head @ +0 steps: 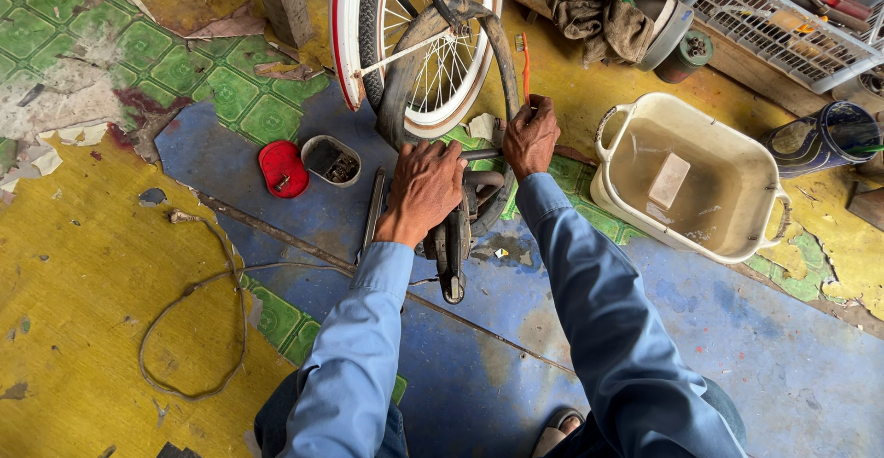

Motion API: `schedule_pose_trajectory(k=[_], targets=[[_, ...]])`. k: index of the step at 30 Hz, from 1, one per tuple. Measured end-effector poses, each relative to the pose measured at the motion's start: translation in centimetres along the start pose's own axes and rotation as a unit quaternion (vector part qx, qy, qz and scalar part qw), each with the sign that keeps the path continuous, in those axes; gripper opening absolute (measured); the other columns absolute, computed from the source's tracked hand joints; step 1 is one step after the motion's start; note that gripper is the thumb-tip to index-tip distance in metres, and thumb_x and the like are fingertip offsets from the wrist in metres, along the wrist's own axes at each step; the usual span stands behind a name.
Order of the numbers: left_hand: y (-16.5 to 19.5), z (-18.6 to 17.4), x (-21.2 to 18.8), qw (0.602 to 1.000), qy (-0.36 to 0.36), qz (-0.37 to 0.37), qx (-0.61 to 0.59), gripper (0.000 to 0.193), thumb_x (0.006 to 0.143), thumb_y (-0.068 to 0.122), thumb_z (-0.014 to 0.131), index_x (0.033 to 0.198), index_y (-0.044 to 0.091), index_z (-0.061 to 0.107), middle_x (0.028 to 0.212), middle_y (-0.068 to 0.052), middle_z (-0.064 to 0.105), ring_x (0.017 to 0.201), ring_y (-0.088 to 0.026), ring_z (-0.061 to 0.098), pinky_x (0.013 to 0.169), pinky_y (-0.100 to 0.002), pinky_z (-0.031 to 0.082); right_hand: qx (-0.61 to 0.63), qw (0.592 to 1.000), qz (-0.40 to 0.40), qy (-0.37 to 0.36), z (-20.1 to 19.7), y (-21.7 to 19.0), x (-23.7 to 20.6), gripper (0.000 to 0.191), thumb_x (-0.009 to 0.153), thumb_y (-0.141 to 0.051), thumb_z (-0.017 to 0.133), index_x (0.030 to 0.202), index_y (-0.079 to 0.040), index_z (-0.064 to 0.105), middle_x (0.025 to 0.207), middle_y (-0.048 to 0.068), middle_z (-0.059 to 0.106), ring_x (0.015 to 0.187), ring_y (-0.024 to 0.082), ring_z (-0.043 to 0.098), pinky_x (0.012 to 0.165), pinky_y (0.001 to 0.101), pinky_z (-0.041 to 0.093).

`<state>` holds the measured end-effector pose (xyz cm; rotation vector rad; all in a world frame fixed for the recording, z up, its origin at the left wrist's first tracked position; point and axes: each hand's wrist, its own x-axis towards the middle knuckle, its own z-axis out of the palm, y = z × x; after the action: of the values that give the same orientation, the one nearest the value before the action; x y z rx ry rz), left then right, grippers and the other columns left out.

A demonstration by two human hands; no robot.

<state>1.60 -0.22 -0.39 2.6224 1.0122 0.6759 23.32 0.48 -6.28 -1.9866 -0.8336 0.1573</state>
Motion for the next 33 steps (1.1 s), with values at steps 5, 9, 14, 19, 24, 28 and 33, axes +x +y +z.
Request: schedule_pose_trajectory(k=[5, 9, 14, 19, 24, 28, 33], targets=[[-0.08, 0.15, 0.02, 1.000, -0.007, -0.003, 0.004, 0.029, 0.102, 0.023, 0.054, 0.115, 0.001, 0.068, 0.098, -0.018, 0.071, 0.095, -0.031, 0.062, 0.090, -0.047, 0.042, -0.007, 1.000, 0.003, -0.002, 0.01, -0.06, 0.06, 0.028, 0.104, -0.018, 0.049, 0.117, 0.004, 0.060, 0.100, 0.024, 0.070, 0.088, 0.036, 0.068, 0.084, 0.0526, 0.051], [-0.21, 0.41, 0.06, 1.000, 0.000, 0.000, 0.008, 0.030, 0.102, 0.024, 0.053, 0.116, 0.002, 0.068, 0.099, -0.017, 0.071, 0.096, -0.031, 0.062, 0.091, -0.048, 0.041, -0.003, 1.000, -0.010, 0.007, 0.04, 0.04, 0.05, 0.026, 0.103, -0.017, 0.050, 0.115, 0.004, 0.060, 0.099, 0.024, 0.070, 0.087, 0.036, 0.068, 0.082, 0.0525, 0.052], [-0.32, 0.68, 0.07, 1.000, -0.006, -0.007, 0.000, 0.030, 0.102, 0.025, 0.053, 0.115, 0.002, 0.067, 0.098, -0.017, 0.071, 0.097, -0.031, 0.062, 0.092, -0.049, 0.041, 0.006, 1.000, -0.012, 0.008, 0.05, 0.12, 0.08, 0.026, 0.102, -0.016, 0.050, 0.114, 0.004, 0.060, 0.098, 0.024, 0.070, 0.085, 0.035, 0.069, 0.081, 0.0513, 0.053], [-0.27, 0.69, 0.02, 1.000, -0.009, -0.008, 0.004, 0.030, 0.102, 0.025, 0.053, 0.116, 0.002, 0.067, 0.099, -0.017, 0.071, 0.096, -0.031, 0.062, 0.092, -0.048, 0.041, -0.002, 1.000, -0.014, 0.010, 0.11, 0.20, 0.02, 0.026, 0.103, -0.017, 0.051, 0.114, 0.004, 0.061, 0.097, 0.024, 0.070, 0.085, 0.036, 0.068, 0.081, 0.0520, 0.052], [-0.22, 0.58, 0.00, 1.000, -0.005, -0.007, 0.003, 0.030, 0.102, 0.025, 0.053, 0.115, 0.002, 0.067, 0.098, -0.017, 0.071, 0.096, -0.031, 0.062, 0.092, -0.049, 0.041, 0.005, 1.000, -0.013, 0.011, 0.25, 0.44, 0.10, 0.026, 0.103, -0.018, 0.051, 0.114, 0.004, 0.061, 0.098, 0.023, 0.070, 0.087, 0.035, 0.068, 0.082, 0.0518, 0.052], [-0.26, 0.51, -0.02, 1.000, 0.005, 0.001, 0.002, 0.030, 0.102, 0.024, 0.054, 0.116, 0.002, 0.067, 0.098, -0.017, 0.071, 0.096, -0.031, 0.062, 0.091, -0.048, 0.042, -0.011, 1.000, -0.020, 0.015, 0.37, 0.62, 0.15, 0.026, 0.103, -0.018, 0.051, 0.114, 0.003, 0.061, 0.098, 0.023, 0.069, 0.088, 0.037, 0.067, 0.083, 0.0528, 0.050], [-0.21, 0.48, 0.01, 1.000, 0.001, -0.002, 0.005, 0.029, 0.102, 0.024, 0.055, 0.115, 0.002, 0.068, 0.097, -0.017, 0.071, 0.096, -0.031, 0.062, 0.092, -0.049, 0.041, -0.012, 1.000, -0.023, 0.018, 0.39, 0.61, 0.15, 0.026, 0.103, -0.018, 0.051, 0.114, 0.003, 0.061, 0.098, 0.024, 0.069, 0.088, 0.037, 0.067, 0.083, 0.0531, 0.050]])
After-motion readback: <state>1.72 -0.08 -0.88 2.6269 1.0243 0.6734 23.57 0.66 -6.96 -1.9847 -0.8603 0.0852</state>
